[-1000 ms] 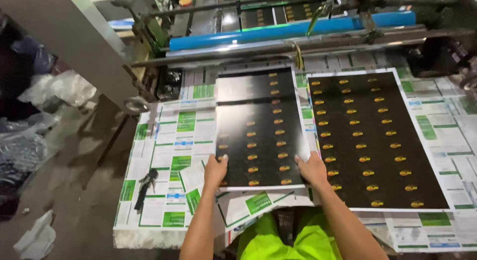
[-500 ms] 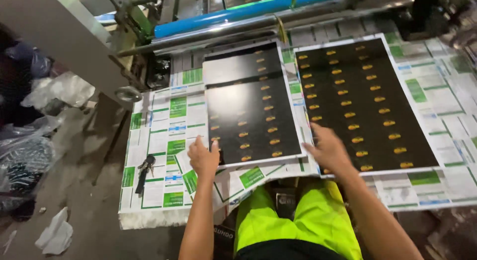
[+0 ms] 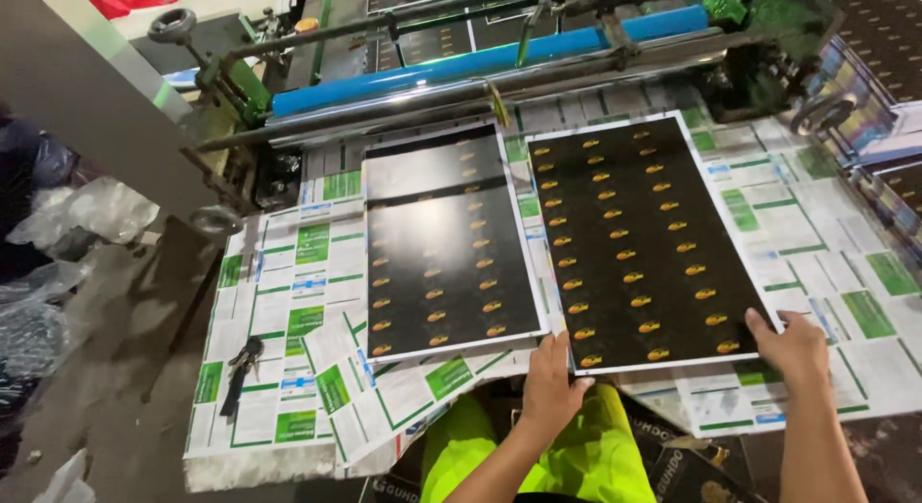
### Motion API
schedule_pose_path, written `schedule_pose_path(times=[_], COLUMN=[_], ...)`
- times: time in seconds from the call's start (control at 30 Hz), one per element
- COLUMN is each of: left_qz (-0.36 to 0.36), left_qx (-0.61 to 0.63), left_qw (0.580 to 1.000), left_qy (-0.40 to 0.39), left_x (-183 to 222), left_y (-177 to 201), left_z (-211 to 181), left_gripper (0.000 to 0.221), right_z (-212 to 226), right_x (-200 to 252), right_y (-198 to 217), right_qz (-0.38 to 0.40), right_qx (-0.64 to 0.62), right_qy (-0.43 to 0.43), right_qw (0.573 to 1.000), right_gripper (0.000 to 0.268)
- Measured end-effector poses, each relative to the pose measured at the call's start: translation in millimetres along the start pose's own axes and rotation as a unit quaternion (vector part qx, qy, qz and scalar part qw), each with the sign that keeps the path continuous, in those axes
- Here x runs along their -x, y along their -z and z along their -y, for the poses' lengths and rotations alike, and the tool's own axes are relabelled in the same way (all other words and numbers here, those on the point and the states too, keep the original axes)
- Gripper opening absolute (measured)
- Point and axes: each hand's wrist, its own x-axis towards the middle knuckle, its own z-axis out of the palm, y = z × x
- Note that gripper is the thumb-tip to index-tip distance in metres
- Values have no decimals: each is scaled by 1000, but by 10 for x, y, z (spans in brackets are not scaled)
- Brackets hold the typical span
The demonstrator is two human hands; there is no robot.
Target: Feed printed sheets into a coating or finishing machine.
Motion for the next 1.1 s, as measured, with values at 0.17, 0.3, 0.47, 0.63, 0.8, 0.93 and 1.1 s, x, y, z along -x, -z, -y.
schedule_pose_path(times=[0.17,0.3,0.47,0.63,0.8,0.93,1.1], left_qz=[3,19,-8,22,41,31,-70], left_qx=[-30,-66,-73,-148,-230,-119,-337], left_qw=[999,997,997,989,970,992,939], left_qy=[-9,-26,-19,13,71,20,-16], left_x=[-203,-235,-438,-652,-754,-619,-242], left_y=[101,-20,-150,-334,-396,369,1031], left_z=[-182,-112,-45,-80,-94,-137,562], left_gripper=[70,72,66,72,60,76,64], right_z=[-87,-203,-12,343,276,310,366], right_x=[-248,-600,-616,-767,-813,-826,-684], right_y=[-78,-203,-191,-110,-197,-181,-152], right_qz=[56,84,33,53,27,53,6], right_qx=[11,14,-42,-37,-48,-29,-2], right_qy=[-17,-9,19,-34,8,1,12], right_qw=[998,996,998,997,998,998,1000], right_gripper=[67,58,54,51,54,57,58])
